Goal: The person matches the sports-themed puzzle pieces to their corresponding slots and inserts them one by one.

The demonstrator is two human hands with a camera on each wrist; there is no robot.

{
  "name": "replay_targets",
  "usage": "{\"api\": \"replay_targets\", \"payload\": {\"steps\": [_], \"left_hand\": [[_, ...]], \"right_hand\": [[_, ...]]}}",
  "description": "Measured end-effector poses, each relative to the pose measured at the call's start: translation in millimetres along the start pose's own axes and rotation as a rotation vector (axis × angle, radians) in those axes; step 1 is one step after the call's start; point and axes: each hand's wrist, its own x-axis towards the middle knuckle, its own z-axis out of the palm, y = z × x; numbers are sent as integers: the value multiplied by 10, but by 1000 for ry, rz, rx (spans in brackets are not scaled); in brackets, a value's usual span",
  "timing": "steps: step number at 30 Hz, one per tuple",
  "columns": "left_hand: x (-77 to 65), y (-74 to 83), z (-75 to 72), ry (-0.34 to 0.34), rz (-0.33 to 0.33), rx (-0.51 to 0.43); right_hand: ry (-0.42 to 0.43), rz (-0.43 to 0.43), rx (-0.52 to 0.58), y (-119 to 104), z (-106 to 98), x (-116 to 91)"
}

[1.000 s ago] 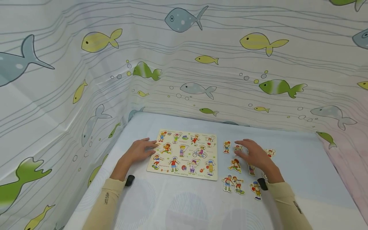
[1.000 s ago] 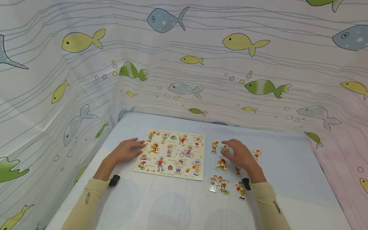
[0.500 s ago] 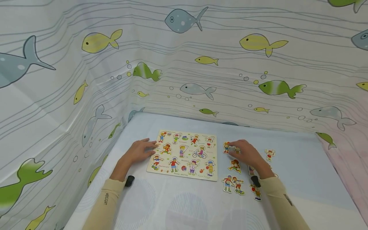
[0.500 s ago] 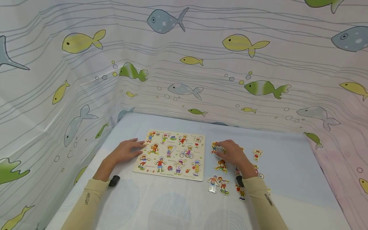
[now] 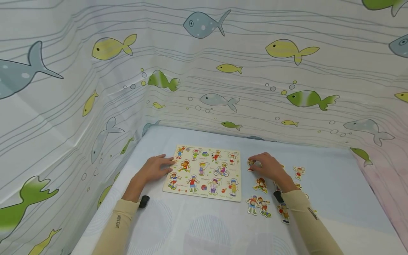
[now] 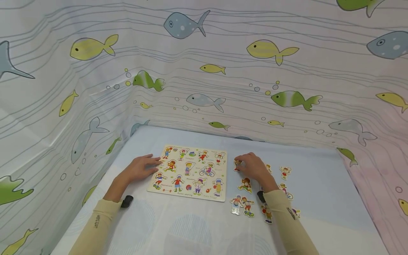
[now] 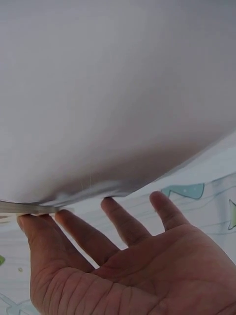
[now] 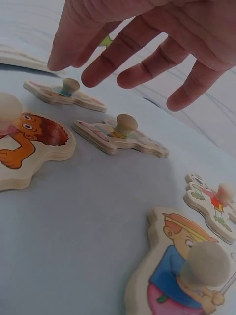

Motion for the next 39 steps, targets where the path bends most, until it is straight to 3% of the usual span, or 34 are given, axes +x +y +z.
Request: {"api": "replay_targets", "payload": {"steps": [7, 17, 28, 39], "left_hand": [[-4, -3, 5, 2, 16, 8], [-3, -20, 8, -10, -19, -2], [3, -14, 16, -15, -26, 9], [2, -10, 8, -26, -34, 11]], "right_hand": [[6, -1, -37, -28, 8, 34], [33, -42, -66, 5, 59, 69], [27, 2, -65, -33, 58, 104], [44, -18, -82, -74, 41, 124]]}}
